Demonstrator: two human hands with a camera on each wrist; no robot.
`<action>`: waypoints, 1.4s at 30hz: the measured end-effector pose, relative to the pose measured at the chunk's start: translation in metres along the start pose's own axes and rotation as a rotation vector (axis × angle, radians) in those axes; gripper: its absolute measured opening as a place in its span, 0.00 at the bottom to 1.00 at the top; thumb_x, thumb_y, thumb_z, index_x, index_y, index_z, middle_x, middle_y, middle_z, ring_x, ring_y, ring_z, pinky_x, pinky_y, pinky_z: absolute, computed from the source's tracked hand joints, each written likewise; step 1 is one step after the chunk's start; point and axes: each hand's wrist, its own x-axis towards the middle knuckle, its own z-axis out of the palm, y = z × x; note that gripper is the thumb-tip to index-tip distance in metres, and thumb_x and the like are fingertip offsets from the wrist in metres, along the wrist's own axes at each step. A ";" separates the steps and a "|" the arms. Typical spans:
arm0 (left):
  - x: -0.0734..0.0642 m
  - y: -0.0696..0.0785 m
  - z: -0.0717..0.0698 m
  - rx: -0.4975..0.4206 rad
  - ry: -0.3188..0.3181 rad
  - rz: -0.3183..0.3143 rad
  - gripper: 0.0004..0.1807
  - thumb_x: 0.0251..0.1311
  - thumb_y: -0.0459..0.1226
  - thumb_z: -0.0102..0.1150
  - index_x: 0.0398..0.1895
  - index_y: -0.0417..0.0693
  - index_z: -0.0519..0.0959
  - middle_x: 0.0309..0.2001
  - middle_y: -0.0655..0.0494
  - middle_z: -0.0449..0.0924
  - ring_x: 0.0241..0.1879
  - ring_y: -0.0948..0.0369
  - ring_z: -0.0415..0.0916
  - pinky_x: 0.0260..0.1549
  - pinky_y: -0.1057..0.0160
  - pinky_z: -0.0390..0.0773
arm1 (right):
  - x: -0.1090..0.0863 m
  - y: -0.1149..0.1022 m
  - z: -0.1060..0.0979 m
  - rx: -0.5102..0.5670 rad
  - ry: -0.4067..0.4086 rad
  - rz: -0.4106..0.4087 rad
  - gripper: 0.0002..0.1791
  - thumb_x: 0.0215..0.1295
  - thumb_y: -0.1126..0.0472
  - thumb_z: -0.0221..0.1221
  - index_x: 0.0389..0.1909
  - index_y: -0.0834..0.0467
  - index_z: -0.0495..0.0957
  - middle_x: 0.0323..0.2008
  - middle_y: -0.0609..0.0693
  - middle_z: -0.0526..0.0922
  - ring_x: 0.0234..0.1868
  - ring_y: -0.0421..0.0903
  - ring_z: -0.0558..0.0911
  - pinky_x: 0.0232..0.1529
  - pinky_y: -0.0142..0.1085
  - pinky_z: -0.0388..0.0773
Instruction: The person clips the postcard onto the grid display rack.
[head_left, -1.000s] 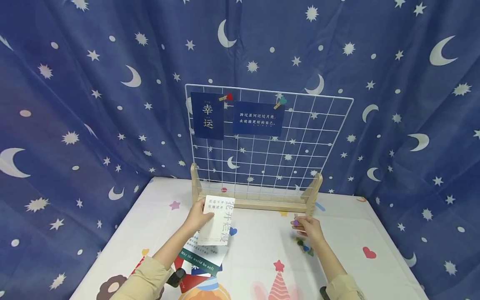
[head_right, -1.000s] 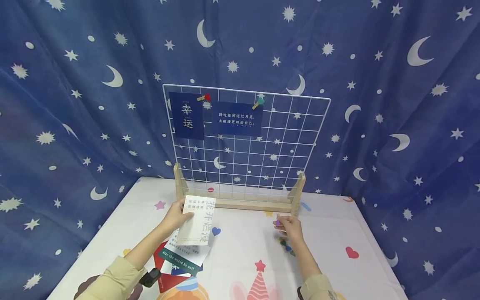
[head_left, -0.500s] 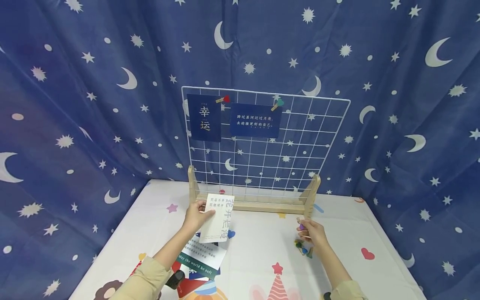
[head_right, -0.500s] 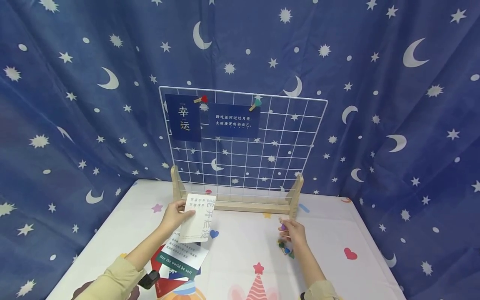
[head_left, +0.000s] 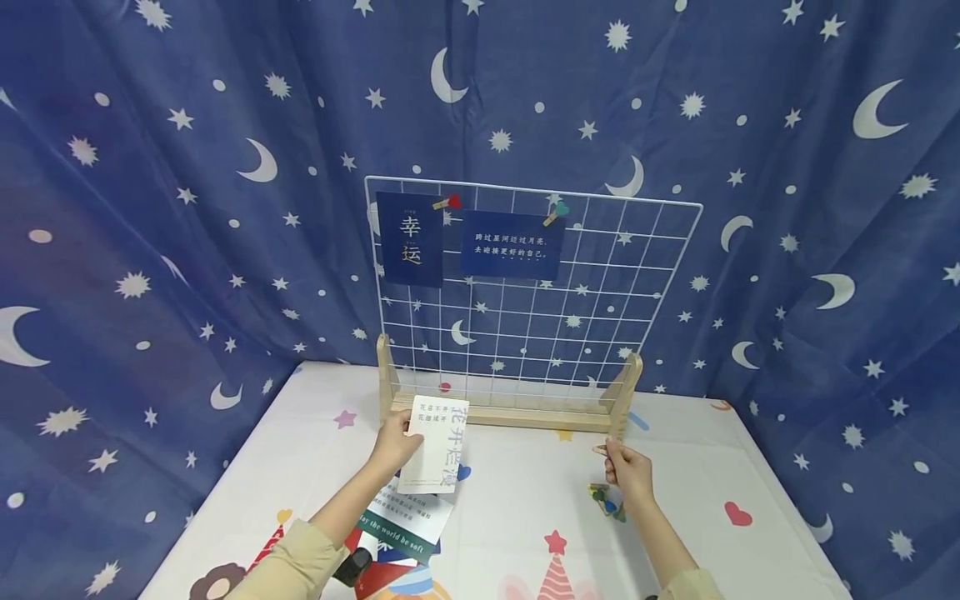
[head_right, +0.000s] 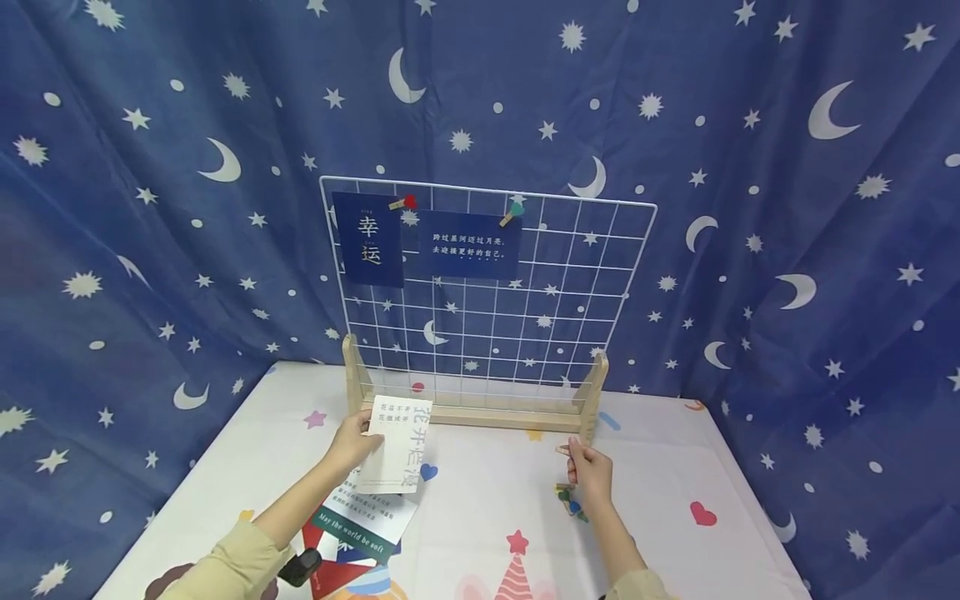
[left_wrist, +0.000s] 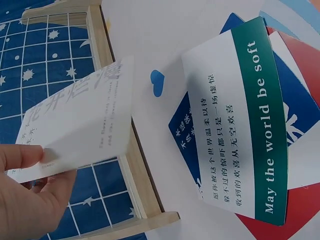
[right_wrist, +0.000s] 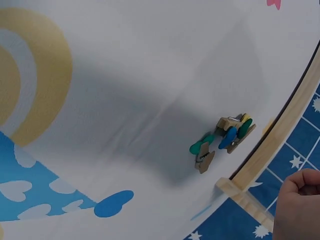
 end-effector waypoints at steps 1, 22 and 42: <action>0.000 0.000 0.000 -0.004 0.004 0.002 0.21 0.51 0.20 0.51 0.52 0.23 0.71 0.43 0.31 0.79 0.38 0.48 0.80 0.39 0.56 0.82 | -0.001 0.000 0.001 0.003 -0.003 -0.006 0.21 0.72 0.53 0.48 0.34 0.69 0.78 0.16 0.41 0.71 0.16 0.32 0.69 0.20 0.22 0.72; 0.019 0.020 0.011 -0.072 0.076 0.042 0.16 0.47 0.19 0.57 0.42 0.28 0.75 0.30 0.37 0.81 0.28 0.52 0.80 0.27 0.63 0.81 | -0.011 -0.018 -0.002 -0.149 -0.252 -0.085 0.18 0.69 0.71 0.47 0.55 0.81 0.66 0.26 0.48 0.80 0.24 0.32 0.78 0.30 0.22 0.78; 0.034 0.062 0.011 -0.102 0.058 0.026 0.14 0.50 0.22 0.60 0.43 0.31 0.74 0.33 0.42 0.77 0.29 0.61 0.76 0.30 0.64 0.83 | -0.008 -0.027 -0.009 -0.235 -0.285 -0.214 0.13 0.63 0.69 0.57 0.41 0.77 0.71 0.35 0.67 0.84 0.30 0.36 0.84 0.35 0.30 0.83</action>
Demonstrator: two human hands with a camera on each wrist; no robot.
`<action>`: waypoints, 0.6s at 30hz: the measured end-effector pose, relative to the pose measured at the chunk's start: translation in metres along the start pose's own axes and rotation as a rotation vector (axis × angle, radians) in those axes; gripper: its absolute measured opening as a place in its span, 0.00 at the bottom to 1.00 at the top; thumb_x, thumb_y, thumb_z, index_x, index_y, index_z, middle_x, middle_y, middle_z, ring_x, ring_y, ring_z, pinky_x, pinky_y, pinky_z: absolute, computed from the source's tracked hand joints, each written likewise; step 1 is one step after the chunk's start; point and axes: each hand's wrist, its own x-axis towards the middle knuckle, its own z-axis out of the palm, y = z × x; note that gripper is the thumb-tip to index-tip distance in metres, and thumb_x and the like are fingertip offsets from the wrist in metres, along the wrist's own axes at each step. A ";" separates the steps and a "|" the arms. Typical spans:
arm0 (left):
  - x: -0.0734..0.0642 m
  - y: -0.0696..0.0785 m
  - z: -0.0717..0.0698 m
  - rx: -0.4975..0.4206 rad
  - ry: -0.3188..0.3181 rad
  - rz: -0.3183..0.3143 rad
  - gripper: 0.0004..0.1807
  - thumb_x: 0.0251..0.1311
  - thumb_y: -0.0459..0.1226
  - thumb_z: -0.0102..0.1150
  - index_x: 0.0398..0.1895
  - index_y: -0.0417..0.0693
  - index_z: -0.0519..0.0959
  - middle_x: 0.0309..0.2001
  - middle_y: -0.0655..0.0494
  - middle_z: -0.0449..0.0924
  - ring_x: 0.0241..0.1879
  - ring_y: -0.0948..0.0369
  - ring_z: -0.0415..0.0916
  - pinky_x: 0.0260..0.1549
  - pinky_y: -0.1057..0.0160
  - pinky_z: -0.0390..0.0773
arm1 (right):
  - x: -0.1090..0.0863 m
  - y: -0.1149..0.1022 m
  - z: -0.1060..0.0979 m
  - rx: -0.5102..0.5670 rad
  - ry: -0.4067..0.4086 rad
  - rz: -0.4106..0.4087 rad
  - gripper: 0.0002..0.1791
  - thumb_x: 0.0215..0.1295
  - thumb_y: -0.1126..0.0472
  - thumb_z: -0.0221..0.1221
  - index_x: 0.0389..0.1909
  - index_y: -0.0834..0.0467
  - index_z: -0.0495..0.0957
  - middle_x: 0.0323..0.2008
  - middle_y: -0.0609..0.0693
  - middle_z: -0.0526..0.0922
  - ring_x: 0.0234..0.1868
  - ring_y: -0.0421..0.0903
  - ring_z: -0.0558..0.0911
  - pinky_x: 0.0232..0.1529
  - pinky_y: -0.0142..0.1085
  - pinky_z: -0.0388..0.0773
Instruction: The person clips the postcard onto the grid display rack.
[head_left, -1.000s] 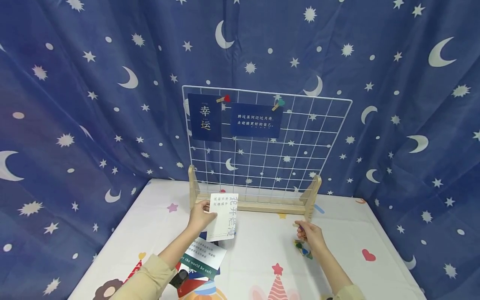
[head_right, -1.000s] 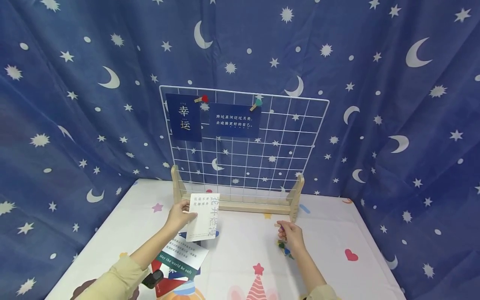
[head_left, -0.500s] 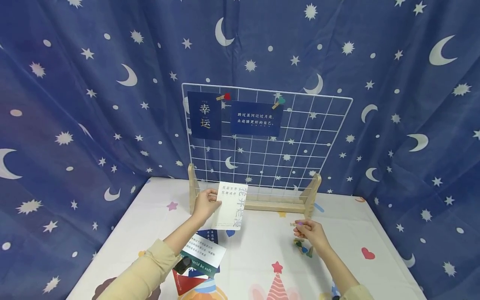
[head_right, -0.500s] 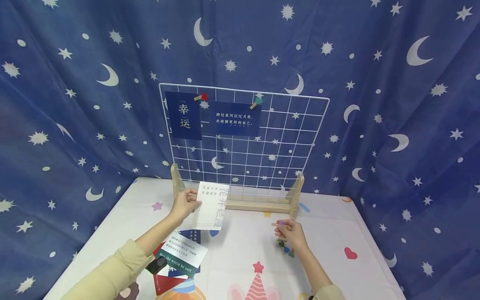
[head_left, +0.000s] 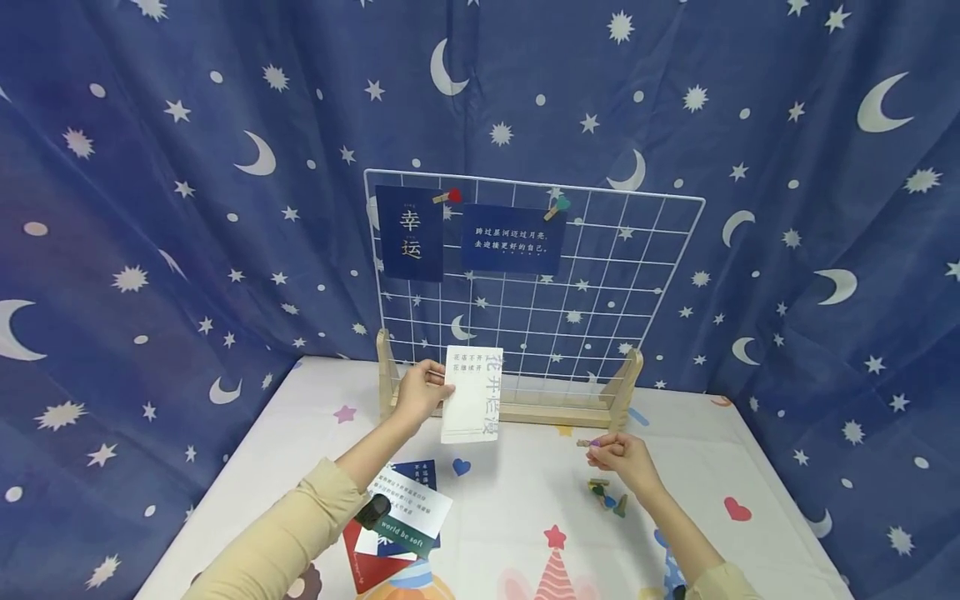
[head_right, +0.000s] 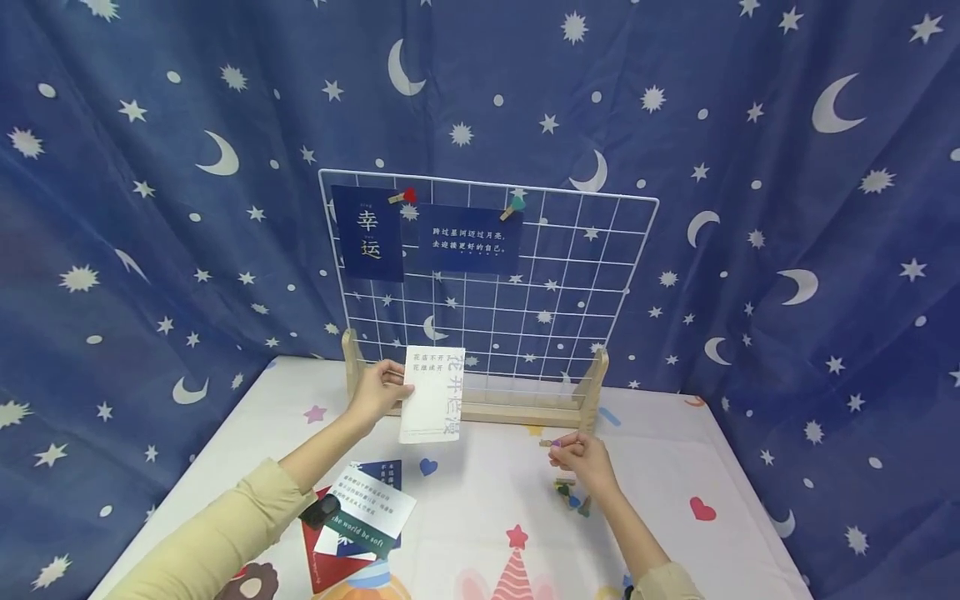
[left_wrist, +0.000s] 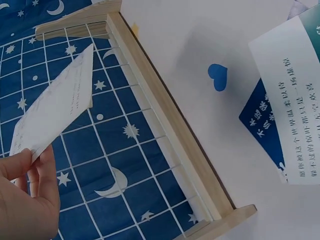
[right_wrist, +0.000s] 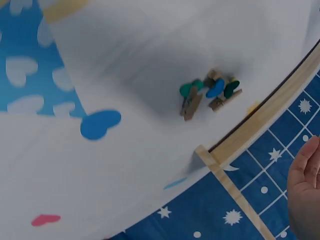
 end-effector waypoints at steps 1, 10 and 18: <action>0.001 0.001 0.000 0.005 -0.001 0.006 0.14 0.51 0.22 0.60 0.43 0.31 0.74 0.33 0.43 0.76 0.29 0.61 0.75 0.30 0.64 0.83 | 0.001 -0.001 -0.001 -0.010 -0.002 0.001 0.13 0.63 0.69 0.57 0.41 0.77 0.72 0.35 0.67 0.84 0.29 0.35 0.84 0.36 0.30 0.83; 0.004 0.014 0.004 0.035 -0.004 0.033 0.10 0.50 0.22 0.62 0.37 0.31 0.75 0.31 0.43 0.78 0.28 0.60 0.75 0.26 0.65 0.83 | 0.008 -0.009 -0.002 -0.068 0.015 -0.016 0.14 0.64 0.67 0.57 0.43 0.76 0.74 0.36 0.65 0.84 0.31 0.36 0.84 0.38 0.31 0.82; 0.011 0.029 0.005 0.013 -0.029 0.023 0.09 0.48 0.24 0.65 0.33 0.34 0.77 0.31 0.41 0.82 0.27 0.60 0.78 0.29 0.61 0.84 | 0.013 -0.021 -0.006 -0.124 0.003 -0.061 0.15 0.64 0.66 0.58 0.44 0.75 0.75 0.37 0.65 0.84 0.31 0.34 0.82 0.38 0.29 0.81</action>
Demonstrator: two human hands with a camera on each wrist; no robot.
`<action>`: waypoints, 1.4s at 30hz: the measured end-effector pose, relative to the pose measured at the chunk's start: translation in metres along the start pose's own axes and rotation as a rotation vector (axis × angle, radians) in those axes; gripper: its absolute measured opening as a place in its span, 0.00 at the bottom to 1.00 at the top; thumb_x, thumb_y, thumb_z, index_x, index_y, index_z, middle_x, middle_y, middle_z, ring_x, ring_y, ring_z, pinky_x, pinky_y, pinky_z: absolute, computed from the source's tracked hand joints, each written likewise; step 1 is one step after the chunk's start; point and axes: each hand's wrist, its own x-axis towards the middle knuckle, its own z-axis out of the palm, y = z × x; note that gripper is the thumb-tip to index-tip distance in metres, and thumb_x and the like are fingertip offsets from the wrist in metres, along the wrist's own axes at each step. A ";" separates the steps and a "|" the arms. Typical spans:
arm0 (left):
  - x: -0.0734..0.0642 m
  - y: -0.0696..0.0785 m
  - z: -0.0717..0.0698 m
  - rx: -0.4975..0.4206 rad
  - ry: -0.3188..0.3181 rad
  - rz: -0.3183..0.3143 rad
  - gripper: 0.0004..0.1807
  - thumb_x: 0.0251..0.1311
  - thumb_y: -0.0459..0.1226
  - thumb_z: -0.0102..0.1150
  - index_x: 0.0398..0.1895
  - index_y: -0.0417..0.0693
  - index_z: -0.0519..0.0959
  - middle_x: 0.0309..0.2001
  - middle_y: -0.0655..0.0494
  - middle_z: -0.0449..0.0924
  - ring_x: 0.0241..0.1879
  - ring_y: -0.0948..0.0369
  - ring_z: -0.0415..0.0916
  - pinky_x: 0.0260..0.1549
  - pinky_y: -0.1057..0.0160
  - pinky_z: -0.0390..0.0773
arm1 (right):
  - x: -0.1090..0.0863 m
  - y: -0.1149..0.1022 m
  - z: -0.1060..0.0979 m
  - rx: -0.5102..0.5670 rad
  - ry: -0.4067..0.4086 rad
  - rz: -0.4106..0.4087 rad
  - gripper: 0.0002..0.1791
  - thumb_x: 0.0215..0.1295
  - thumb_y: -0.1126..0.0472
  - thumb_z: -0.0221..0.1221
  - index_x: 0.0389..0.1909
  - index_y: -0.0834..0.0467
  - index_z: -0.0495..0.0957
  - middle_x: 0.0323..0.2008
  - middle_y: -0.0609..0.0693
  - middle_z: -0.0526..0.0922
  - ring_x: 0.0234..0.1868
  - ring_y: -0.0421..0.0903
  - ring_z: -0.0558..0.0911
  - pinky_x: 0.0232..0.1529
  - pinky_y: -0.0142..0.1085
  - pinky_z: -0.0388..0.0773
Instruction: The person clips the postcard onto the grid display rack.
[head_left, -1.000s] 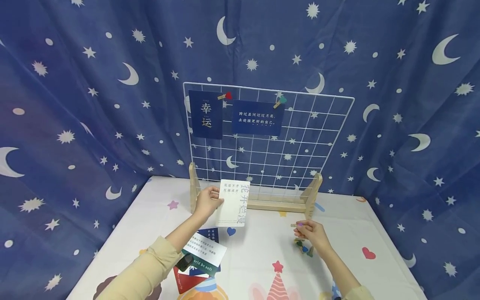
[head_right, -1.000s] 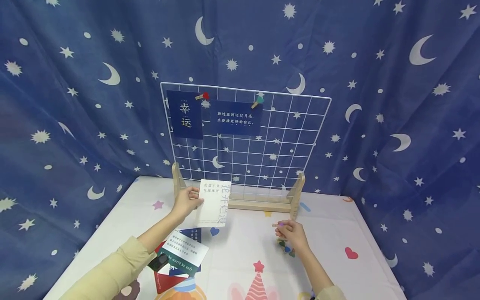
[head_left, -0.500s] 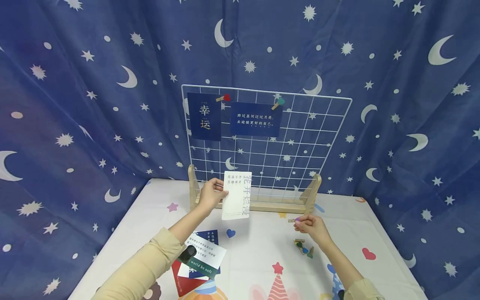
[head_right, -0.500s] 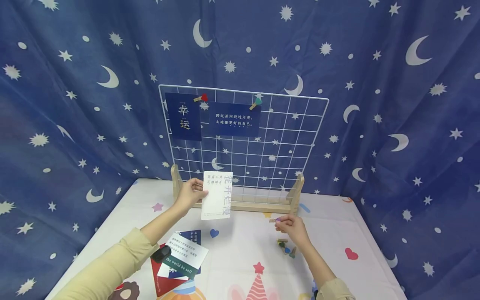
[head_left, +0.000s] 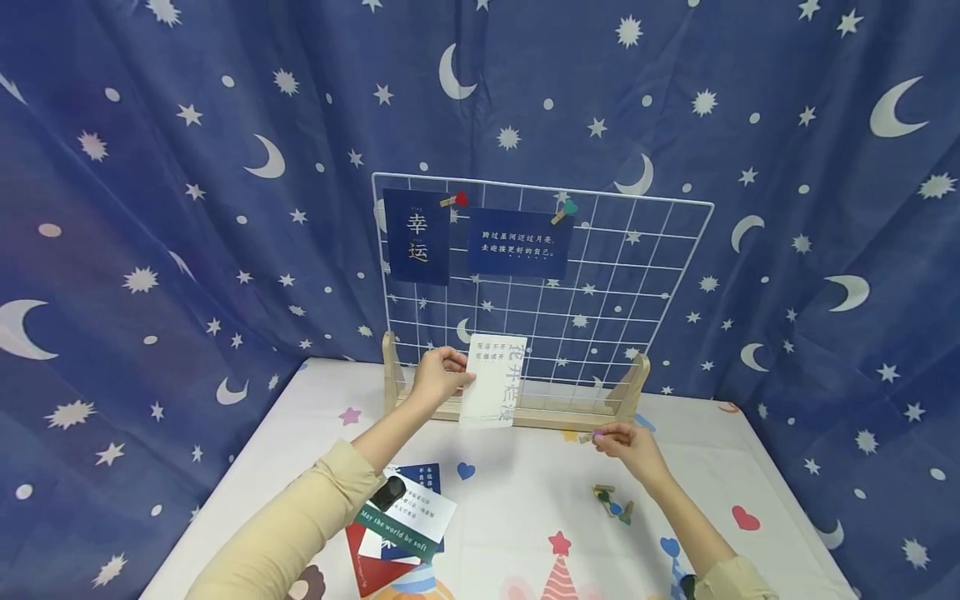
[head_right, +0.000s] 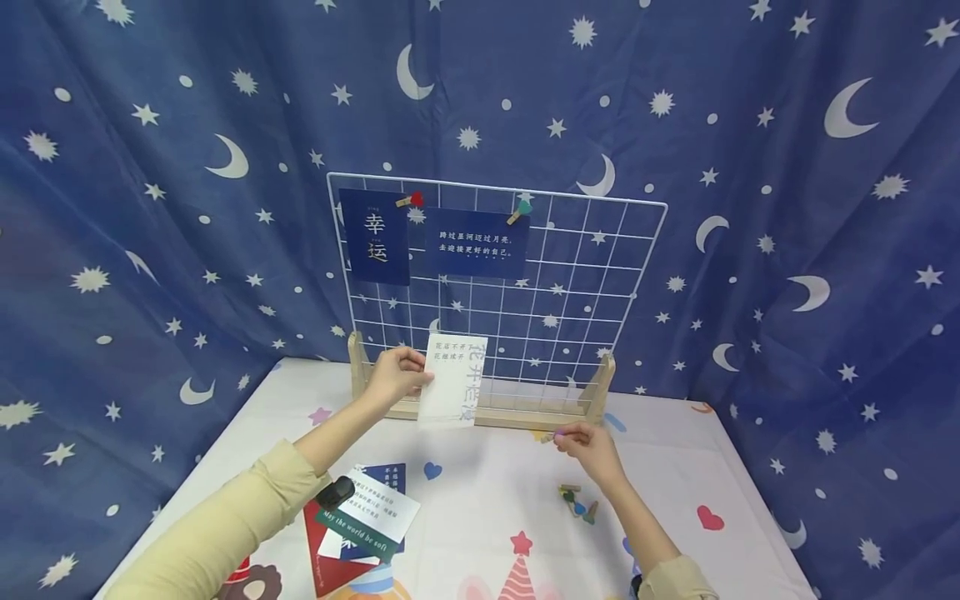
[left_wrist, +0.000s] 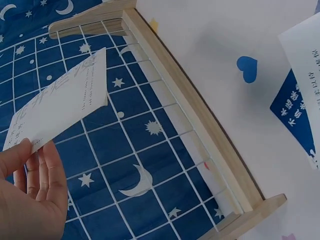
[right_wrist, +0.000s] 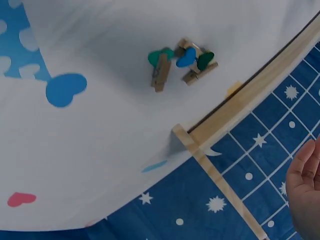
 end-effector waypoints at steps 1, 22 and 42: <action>0.001 0.002 0.001 -0.005 -0.005 0.001 0.09 0.49 0.24 0.65 0.34 0.34 0.77 0.32 0.41 0.83 0.27 0.60 0.79 0.30 0.60 0.84 | 0.000 -0.001 -0.002 -0.007 -0.003 -0.010 0.15 0.64 0.66 0.58 0.44 0.75 0.75 0.37 0.66 0.84 0.32 0.34 0.82 0.38 0.28 0.81; 0.015 0.041 0.027 -0.070 -0.053 0.001 0.10 0.48 0.25 0.66 0.34 0.34 0.77 0.35 0.39 0.83 0.28 0.58 0.82 0.29 0.64 0.84 | 0.015 -0.029 -0.044 -0.203 0.036 -0.160 0.13 0.61 0.66 0.60 0.40 0.74 0.78 0.37 0.66 0.84 0.29 0.30 0.79 0.33 0.21 0.77; 0.029 0.091 0.049 -0.126 -0.117 0.091 0.11 0.52 0.27 0.64 0.38 0.35 0.76 0.39 0.39 0.83 0.38 0.50 0.83 0.32 0.66 0.84 | 0.026 -0.096 -0.099 -0.331 0.121 -0.270 0.15 0.63 0.62 0.60 0.43 0.71 0.78 0.41 0.68 0.82 0.30 0.20 0.75 0.34 0.15 0.73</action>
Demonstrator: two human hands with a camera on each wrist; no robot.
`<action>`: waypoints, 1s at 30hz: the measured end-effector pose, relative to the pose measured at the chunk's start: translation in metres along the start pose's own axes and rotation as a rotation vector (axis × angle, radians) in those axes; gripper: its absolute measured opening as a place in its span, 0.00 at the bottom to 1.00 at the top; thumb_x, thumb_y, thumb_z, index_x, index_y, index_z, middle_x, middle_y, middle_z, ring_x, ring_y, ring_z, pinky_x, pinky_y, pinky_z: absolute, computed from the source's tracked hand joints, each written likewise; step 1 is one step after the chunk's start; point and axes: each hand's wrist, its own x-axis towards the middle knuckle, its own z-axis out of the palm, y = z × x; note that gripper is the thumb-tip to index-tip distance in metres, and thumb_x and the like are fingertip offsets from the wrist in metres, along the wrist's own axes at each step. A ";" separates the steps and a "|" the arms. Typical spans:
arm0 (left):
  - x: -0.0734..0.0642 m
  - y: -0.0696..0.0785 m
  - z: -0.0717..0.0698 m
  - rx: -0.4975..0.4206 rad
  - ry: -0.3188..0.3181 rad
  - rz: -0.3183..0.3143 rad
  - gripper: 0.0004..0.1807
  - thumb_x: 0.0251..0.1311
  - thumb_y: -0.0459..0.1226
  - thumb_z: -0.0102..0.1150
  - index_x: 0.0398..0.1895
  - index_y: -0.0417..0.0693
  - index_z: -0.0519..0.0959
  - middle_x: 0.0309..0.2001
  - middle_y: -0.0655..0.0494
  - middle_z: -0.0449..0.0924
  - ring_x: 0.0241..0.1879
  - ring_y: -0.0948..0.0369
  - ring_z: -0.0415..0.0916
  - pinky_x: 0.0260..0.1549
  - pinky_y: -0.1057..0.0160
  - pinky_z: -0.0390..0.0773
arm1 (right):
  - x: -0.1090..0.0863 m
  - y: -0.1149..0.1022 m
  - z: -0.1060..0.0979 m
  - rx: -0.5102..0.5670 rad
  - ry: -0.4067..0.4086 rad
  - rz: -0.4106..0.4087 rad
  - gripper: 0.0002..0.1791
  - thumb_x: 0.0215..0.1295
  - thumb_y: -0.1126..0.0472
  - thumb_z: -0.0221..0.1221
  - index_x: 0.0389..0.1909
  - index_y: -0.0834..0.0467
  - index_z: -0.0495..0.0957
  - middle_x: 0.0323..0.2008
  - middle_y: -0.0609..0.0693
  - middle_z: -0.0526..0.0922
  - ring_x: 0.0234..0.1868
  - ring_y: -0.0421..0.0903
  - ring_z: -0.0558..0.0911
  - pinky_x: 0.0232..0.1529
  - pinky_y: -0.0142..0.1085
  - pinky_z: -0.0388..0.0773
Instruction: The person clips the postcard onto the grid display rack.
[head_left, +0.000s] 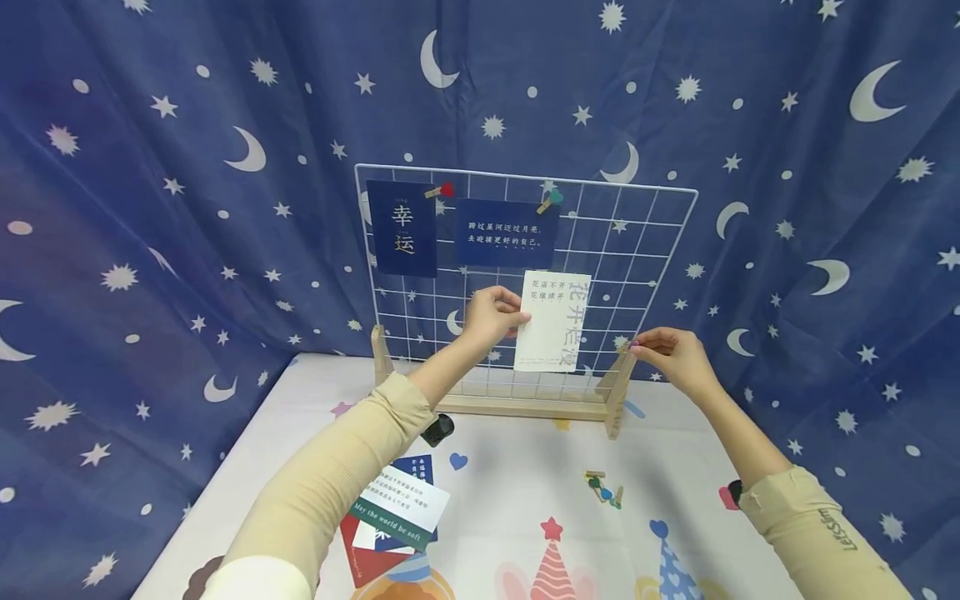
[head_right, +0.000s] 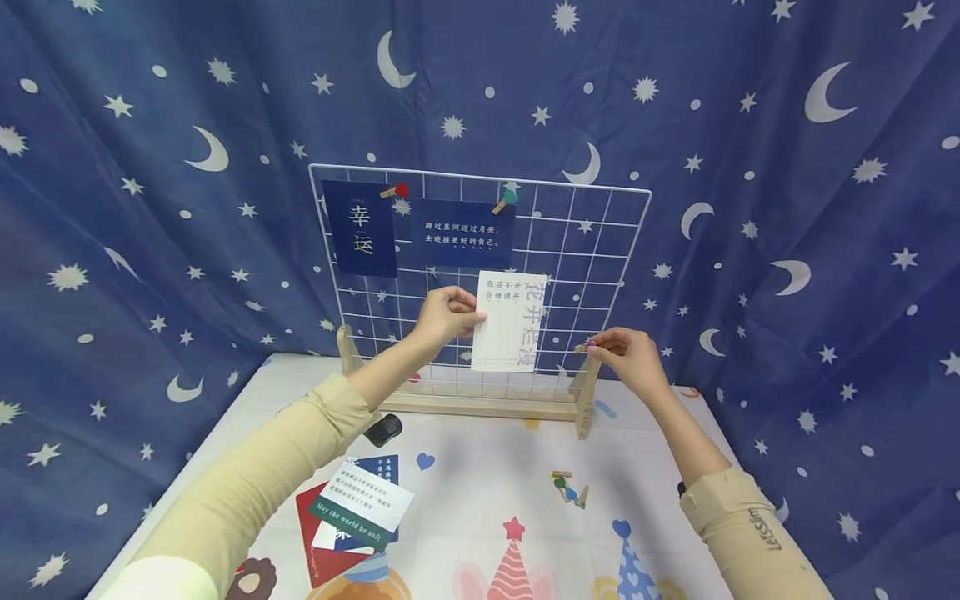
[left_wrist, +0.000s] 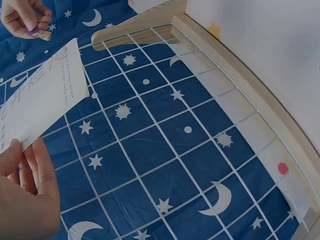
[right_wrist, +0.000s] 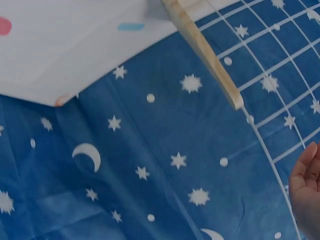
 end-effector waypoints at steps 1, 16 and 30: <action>0.002 0.002 0.001 -0.003 0.002 0.004 0.11 0.52 0.27 0.64 0.39 0.35 0.76 0.39 0.39 0.83 0.39 0.50 0.83 0.32 0.66 0.84 | 0.002 -0.002 -0.003 -0.008 0.005 0.001 0.15 0.63 0.62 0.59 0.43 0.71 0.78 0.41 0.68 0.82 0.30 0.19 0.74 0.34 0.14 0.72; 0.022 0.037 0.011 -0.018 0.031 0.064 0.13 0.53 0.29 0.65 0.42 0.35 0.78 0.40 0.40 0.83 0.40 0.51 0.83 0.33 0.67 0.83 | 0.031 -0.031 -0.050 -0.106 0.092 -0.040 0.17 0.65 0.59 0.57 0.46 0.70 0.77 0.42 0.69 0.82 0.28 0.13 0.70 0.34 0.08 0.66; 0.040 0.057 0.027 -0.036 0.069 0.118 0.14 0.53 0.29 0.65 0.43 0.36 0.78 0.39 0.40 0.84 0.38 0.51 0.84 0.32 0.69 0.83 | 0.060 -0.053 -0.076 -0.117 0.305 -0.048 0.14 0.66 0.61 0.56 0.45 0.68 0.78 0.41 0.70 0.81 0.22 0.18 0.72 0.26 0.13 0.69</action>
